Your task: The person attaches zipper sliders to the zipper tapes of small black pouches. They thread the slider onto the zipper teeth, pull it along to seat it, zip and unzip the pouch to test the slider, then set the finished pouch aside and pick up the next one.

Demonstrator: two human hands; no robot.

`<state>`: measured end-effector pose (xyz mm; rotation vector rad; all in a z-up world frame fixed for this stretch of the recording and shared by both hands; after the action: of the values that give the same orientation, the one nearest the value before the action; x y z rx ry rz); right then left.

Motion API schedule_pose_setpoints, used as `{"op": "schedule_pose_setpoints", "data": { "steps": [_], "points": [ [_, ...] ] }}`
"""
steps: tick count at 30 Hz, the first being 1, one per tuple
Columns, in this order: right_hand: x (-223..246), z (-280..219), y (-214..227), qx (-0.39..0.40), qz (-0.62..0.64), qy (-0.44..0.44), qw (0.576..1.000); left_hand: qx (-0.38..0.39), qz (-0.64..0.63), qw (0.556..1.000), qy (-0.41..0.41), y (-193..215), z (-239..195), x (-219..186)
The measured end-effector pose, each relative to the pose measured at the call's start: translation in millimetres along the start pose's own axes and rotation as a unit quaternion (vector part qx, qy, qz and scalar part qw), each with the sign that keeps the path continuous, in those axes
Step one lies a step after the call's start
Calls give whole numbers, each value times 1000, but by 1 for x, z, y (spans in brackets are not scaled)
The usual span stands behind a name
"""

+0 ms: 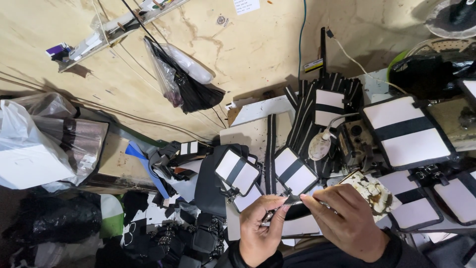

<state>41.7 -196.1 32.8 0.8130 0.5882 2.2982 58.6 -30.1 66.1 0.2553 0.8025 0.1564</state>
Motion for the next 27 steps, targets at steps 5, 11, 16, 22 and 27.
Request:
{"op": "schedule_pose_setpoints", "data": {
  "steps": [5, 11, 16, 22, 27],
  "points": [
    [11, 15, 6, -10, -4, 12, 1000, 15, 4, 999, -28, -2, 6, -11],
    [7, 12, 2, 9, 26, -21, 999, 44, 55, 995, -73, -5, 0, -12],
    [-4, -7, -9, 44, 95, -72, 992, 40, 33, 997, -49, -5, -2, -11],
    [-10, -15, -14, 66, 150, -119, 979, 68, 45, 995, -59, -7, 2, -16],
    [-15, -19, -16, 86, 173, -104, 976, 98, 40, 992, -74, -5, 6, -19]
  ]
}}
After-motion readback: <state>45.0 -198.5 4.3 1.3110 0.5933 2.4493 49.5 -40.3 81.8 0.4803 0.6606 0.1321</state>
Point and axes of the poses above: each hand's wrist, its own z-axis towards the middle knuckle, its own y-axis out of the back of the hand, x = y × z, the point moved 8 cm from there along z, towards the middle knuckle, and after that the axes turned 8 degrees about -y, right-handed, at the moved point
